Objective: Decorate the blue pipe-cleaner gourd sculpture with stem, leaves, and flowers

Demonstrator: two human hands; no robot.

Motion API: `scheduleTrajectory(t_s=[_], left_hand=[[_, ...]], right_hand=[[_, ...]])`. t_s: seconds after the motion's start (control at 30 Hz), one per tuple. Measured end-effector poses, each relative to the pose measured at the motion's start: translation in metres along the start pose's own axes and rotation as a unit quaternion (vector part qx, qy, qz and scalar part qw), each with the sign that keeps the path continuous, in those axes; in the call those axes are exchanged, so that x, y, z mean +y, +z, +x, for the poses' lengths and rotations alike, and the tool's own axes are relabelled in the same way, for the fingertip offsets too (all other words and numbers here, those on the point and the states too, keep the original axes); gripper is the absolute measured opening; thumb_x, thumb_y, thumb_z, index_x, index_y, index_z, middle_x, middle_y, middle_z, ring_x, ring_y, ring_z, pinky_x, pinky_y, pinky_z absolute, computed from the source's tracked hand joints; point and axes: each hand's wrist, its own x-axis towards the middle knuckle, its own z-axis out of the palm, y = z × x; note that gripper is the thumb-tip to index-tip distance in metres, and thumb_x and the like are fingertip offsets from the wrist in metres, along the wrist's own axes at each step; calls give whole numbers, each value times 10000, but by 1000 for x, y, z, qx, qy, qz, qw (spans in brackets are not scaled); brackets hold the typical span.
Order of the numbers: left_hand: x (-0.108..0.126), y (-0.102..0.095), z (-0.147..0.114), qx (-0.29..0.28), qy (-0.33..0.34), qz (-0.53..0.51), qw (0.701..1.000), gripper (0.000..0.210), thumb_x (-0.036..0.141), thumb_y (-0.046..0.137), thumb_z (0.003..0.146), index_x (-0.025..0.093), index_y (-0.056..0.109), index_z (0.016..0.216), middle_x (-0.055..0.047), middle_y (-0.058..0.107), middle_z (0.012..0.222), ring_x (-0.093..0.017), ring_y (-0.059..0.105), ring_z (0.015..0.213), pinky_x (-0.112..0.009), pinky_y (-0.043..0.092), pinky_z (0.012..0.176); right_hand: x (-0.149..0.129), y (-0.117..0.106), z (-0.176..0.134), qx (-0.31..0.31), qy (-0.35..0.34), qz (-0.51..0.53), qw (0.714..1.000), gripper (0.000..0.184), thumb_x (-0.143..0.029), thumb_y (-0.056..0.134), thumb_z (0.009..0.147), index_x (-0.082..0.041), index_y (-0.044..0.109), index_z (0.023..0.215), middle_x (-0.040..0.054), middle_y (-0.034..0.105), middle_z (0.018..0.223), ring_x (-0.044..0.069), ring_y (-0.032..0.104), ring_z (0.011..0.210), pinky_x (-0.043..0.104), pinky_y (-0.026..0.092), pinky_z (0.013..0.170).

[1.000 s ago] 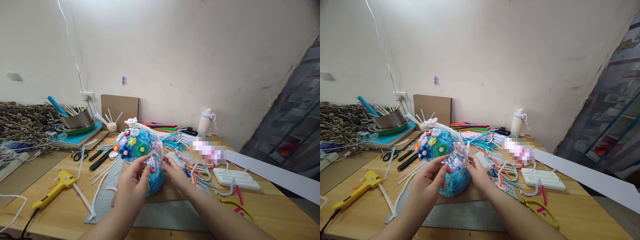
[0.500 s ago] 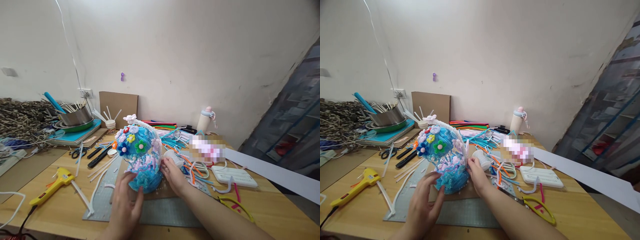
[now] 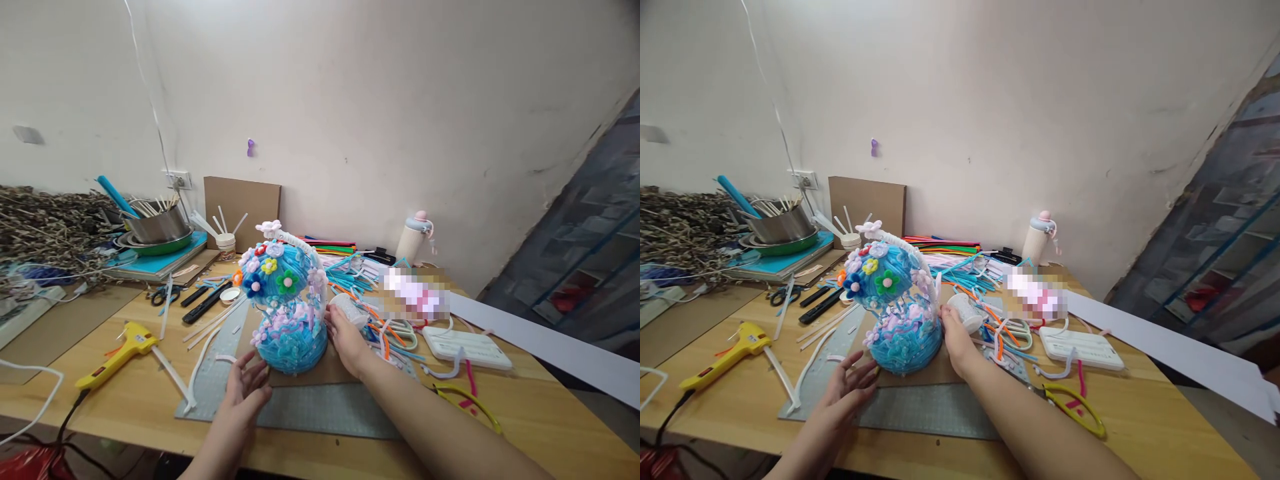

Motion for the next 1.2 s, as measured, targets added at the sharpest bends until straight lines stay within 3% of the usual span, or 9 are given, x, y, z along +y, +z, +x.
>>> scheduleTrajectory(t_s=[0.23,0.43,0.57,0.83,0.93,1.0,1.07,1.13,1.2], left_hand=[[13,-9,18,7,37,30,999,725,221,720,471,178,433,1135,-125,660,987,-279,627,990,-419,447,928],[34,-19,44,-25,-21,42,999,606,85,629,481,180,489,1064,-96,694,925,-227,667,888,-351,500,821],[50,-12,59,-7,-18,64,998,504,5,551,491,165,496,965,-69,684,810,-185,671,760,-306,511,740],[71,10,77,-23,-45,127,991,439,-22,457,472,168,473,867,-52,635,779,-163,650,657,-293,512,652],[76,7,77,-20,-38,150,988,396,2,488,501,156,518,865,-59,630,796,-169,629,641,-295,499,612],[82,1,72,5,16,178,984,369,34,526,536,156,566,881,-51,619,827,-163,603,666,-271,473,600],[92,-2,61,46,136,220,965,328,100,581,601,170,604,921,-36,605,853,-154,572,701,-247,445,604],[106,0,47,63,257,246,933,269,215,615,698,182,606,964,-26,601,846,-148,550,699,-245,433,613],[122,8,32,21,305,232,924,235,307,620,761,187,591,961,-13,600,799,-136,542,670,-239,426,604]], right_hand=[[6,6,-16,20,32,38,999,512,-612,498,814,-249,506,1174,68,603,1251,209,495,1261,385,356,1084],[10,17,-39,57,34,33,997,526,-454,594,767,-266,416,1224,67,586,1278,238,510,1242,424,365,1070],[4,26,-59,47,48,63,996,494,-312,570,704,-266,413,1171,61,610,1212,237,531,1202,405,392,1054],[-9,43,-97,-9,92,125,988,557,-357,587,688,-299,394,1207,35,555,1291,207,466,1259,379,359,1070],[-7,38,-101,12,119,103,987,517,-365,567,699,-324,418,1192,31,555,1280,214,460,1245,395,408,987],[-5,34,-103,43,155,85,983,442,-357,551,697,-319,476,1131,52,589,1191,236,512,1148,382,475,834],[-8,31,-106,29,202,73,976,374,-315,574,641,-288,543,1012,67,615,1044,238,576,947,320,483,634],[-21,31,-109,-56,206,58,975,309,-250,603,570,-249,578,878,53,616,895,200,577,741,264,425,505],[-44,34,-109,-158,101,18,982,200,-226,610,603,-220,592,802,32,614,815,159,558,657,262,417,530]])
